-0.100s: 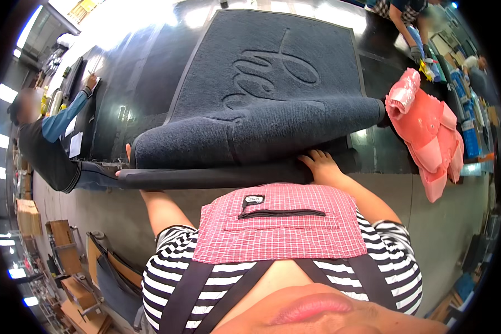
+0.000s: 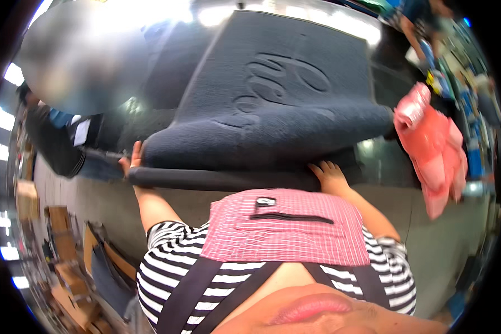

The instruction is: The person rolls up a black mat and secures it with tape. They then pick up pink textured mats, roll them up individually, and secure each roll with tape. The person places the finished rolls on the table.

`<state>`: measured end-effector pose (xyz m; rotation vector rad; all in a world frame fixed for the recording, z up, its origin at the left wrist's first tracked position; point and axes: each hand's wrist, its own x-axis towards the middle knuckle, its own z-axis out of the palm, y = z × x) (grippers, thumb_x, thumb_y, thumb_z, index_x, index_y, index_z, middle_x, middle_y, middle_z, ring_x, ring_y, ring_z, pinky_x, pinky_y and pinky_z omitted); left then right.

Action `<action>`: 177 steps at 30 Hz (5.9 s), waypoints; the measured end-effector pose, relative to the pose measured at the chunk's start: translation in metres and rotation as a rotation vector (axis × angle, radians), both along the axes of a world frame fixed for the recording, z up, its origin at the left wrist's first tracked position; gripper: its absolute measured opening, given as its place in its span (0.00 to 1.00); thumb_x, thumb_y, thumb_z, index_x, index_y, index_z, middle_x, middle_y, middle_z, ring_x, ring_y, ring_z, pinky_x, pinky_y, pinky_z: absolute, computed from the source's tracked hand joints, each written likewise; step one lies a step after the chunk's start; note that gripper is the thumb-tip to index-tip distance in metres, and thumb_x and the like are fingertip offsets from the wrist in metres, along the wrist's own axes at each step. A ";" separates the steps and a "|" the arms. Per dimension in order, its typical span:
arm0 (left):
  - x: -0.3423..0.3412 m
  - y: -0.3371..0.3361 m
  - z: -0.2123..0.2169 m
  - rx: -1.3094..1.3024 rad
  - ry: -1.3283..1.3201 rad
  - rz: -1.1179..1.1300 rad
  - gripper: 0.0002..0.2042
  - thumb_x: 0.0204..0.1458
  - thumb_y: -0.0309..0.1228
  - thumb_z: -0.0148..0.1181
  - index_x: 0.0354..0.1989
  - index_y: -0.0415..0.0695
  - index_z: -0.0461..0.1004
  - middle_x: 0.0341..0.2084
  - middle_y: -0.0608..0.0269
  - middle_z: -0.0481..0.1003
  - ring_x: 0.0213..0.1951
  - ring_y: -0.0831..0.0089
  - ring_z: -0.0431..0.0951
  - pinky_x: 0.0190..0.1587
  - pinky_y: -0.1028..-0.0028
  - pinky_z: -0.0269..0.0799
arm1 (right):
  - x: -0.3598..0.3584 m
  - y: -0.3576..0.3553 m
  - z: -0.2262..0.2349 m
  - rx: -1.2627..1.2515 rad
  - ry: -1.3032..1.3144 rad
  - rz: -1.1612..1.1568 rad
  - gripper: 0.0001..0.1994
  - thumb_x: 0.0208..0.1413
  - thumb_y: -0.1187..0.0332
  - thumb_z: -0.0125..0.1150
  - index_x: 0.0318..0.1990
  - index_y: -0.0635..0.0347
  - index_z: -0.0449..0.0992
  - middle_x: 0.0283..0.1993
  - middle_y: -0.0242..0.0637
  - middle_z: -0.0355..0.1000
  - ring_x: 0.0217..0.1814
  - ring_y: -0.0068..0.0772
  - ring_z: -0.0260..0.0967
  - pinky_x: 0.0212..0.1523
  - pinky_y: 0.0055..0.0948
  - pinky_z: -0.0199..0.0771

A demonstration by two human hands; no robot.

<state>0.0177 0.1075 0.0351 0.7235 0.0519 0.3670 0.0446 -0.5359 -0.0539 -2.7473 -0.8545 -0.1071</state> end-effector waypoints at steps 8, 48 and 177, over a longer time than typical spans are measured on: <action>0.003 -0.071 -0.114 1.187 0.935 -0.343 0.29 0.55 0.42 0.71 0.59 0.33 0.76 0.54 0.55 0.79 0.56 0.63 0.78 0.61 0.66 0.70 | -0.073 -0.085 0.116 -0.182 0.311 -0.244 0.13 0.40 0.77 0.62 0.38 0.57 0.80 0.36 0.47 0.78 0.45 0.56 0.75 0.47 0.49 0.75; 0.150 -0.276 -0.089 2.096 0.494 0.413 0.29 0.62 0.55 0.57 0.68 0.55 0.70 0.75 0.49 0.55 0.76 0.45 0.52 0.74 0.37 0.35 | 0.041 -0.199 -0.012 0.021 -0.094 -0.328 0.31 0.55 0.57 0.70 0.65 0.59 0.71 0.62 0.50 0.67 0.68 0.54 0.62 0.77 0.56 0.49; 0.155 -0.309 -0.085 2.071 -0.062 0.193 0.17 0.47 0.46 0.73 0.20 0.50 0.74 0.31 0.66 0.73 0.41 0.60 0.73 0.45 0.60 0.65 | 0.113 -0.249 -0.005 0.267 -0.049 -0.414 0.25 0.40 0.51 0.80 0.22 0.58 0.68 0.30 0.37 0.66 0.37 0.45 0.65 0.41 0.41 0.65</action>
